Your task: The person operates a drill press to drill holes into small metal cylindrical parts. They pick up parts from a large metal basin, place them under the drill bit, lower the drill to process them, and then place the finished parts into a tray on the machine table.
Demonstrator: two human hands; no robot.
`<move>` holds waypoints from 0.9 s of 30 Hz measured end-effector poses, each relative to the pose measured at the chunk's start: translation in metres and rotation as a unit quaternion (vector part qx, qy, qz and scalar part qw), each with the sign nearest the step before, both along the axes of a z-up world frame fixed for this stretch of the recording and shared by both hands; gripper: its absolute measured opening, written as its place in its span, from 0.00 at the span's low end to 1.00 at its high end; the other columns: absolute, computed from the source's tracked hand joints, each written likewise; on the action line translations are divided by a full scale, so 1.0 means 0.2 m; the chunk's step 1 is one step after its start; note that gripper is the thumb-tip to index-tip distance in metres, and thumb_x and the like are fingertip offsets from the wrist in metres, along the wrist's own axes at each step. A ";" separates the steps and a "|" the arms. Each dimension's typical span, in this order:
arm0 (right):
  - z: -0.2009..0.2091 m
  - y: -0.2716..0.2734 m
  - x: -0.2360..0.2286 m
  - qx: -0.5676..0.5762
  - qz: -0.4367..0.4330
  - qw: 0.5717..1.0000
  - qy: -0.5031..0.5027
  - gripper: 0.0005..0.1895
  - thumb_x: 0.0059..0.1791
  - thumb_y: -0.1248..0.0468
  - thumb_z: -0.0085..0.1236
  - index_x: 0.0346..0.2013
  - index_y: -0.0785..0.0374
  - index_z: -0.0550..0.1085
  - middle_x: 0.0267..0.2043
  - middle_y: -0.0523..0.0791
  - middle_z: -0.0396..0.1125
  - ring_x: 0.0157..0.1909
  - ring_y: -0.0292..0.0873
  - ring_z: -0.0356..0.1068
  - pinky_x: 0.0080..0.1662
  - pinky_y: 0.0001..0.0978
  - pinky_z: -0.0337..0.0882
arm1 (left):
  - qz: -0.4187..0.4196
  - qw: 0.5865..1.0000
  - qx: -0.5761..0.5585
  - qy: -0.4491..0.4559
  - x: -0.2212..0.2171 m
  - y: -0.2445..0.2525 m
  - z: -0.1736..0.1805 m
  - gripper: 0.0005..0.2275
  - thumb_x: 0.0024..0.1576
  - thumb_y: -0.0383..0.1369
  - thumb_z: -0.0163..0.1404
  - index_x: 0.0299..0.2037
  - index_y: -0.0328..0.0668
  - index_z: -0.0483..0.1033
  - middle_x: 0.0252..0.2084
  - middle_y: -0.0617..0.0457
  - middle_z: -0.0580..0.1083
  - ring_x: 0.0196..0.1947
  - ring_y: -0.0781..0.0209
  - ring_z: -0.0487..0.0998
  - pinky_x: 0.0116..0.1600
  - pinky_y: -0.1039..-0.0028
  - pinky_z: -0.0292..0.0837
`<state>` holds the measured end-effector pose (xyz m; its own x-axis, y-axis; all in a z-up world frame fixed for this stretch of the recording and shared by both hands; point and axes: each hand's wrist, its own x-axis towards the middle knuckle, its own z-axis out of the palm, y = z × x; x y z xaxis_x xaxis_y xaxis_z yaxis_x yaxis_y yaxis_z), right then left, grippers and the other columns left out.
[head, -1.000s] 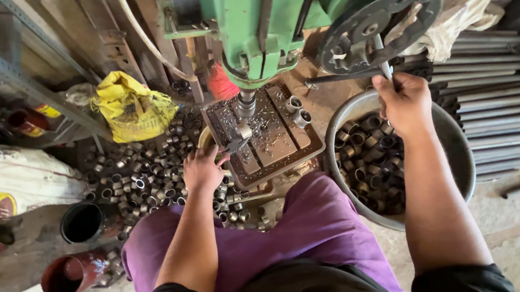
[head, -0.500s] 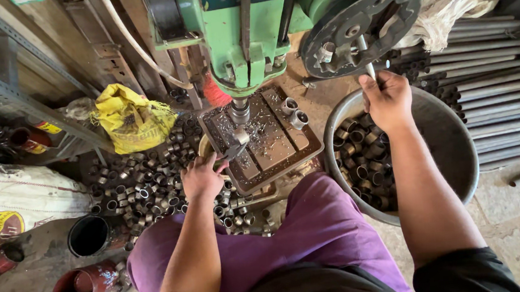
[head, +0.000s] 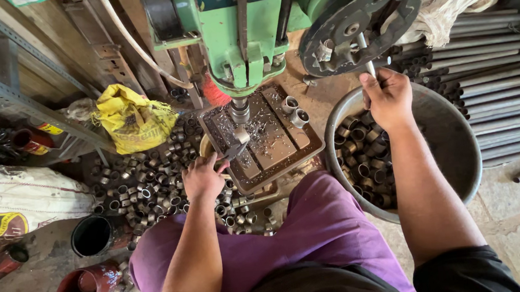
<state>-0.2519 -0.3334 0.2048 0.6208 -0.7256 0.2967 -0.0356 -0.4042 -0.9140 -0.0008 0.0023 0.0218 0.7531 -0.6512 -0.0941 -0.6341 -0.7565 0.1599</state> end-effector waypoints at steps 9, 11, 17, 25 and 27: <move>-0.03 -0.02 0.00 -0.004 0.003 1.000 -0.023 0.14 0.59 0.60 0.56 0.34 0.67 0.72 0.23 0.38 0.64 0.23 0.30 0.60 0.28 0.23 0.60 | 0.007 1.000 -0.017 -0.003 -0.01 0.01 -0.01 0.23 0.60 0.58 0.44 0.62 0.65 0.73 0.53 0.56 0.76 0.53 0.54 0.77 0.59 0.61 0.68; -0.04 -0.03 0.00 -0.008 0.006 1.000 -0.025 0.16 0.60 0.60 0.56 0.32 0.67 0.71 0.23 0.39 0.64 0.23 0.30 0.61 0.29 0.23 0.60 | 0.007 1.000 -0.025 -0.010 -0.01 0.01 -0.02 0.23 0.60 0.58 0.45 0.61 0.64 0.74 0.53 0.56 0.76 0.53 0.54 0.77 0.59 0.59 0.68; -0.08 -0.05 0.00 -0.008 0.010 0.999 -0.040 0.16 0.60 0.61 0.57 0.30 0.66 0.71 0.23 0.39 0.64 0.23 0.30 0.61 0.29 0.23 0.61 | 0.010 0.999 -0.033 -0.005 -0.01 0.01 -0.01 0.23 0.59 0.58 0.45 0.60 0.63 0.75 0.52 0.55 0.76 0.52 0.52 0.77 0.59 0.58 0.67; -0.10 -0.06 0.03 0.009 0.008 0.999 -0.047 0.15 0.60 0.61 0.57 0.31 0.67 0.71 0.24 0.39 0.64 0.24 0.31 0.61 0.30 0.23 0.61 | 0.004 0.999 -0.040 -0.029 -0.01 0.01 -0.03 0.23 0.59 0.59 0.46 0.59 0.63 0.75 0.50 0.55 0.77 0.49 0.53 0.78 0.58 0.59 0.69; -0.10 -0.06 0.03 0.016 0.002 0.999 -0.043 0.14 0.59 0.61 0.57 0.32 0.66 0.72 0.23 0.39 0.64 0.23 0.31 0.61 0.29 0.23 0.61 | 0.003 0.999 -0.039 -0.033 -0.01 0.01 -0.04 0.23 0.59 0.59 0.46 0.59 0.63 0.75 0.49 0.55 0.78 0.48 0.52 0.78 0.57 0.59 0.69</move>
<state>-0.2455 -0.3456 0.1841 0.5969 -0.7328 0.3267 0.0456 -0.3756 -0.9257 -0.0024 0.0043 0.0146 0.7602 -0.6496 0.0064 -0.6402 -0.7475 0.1771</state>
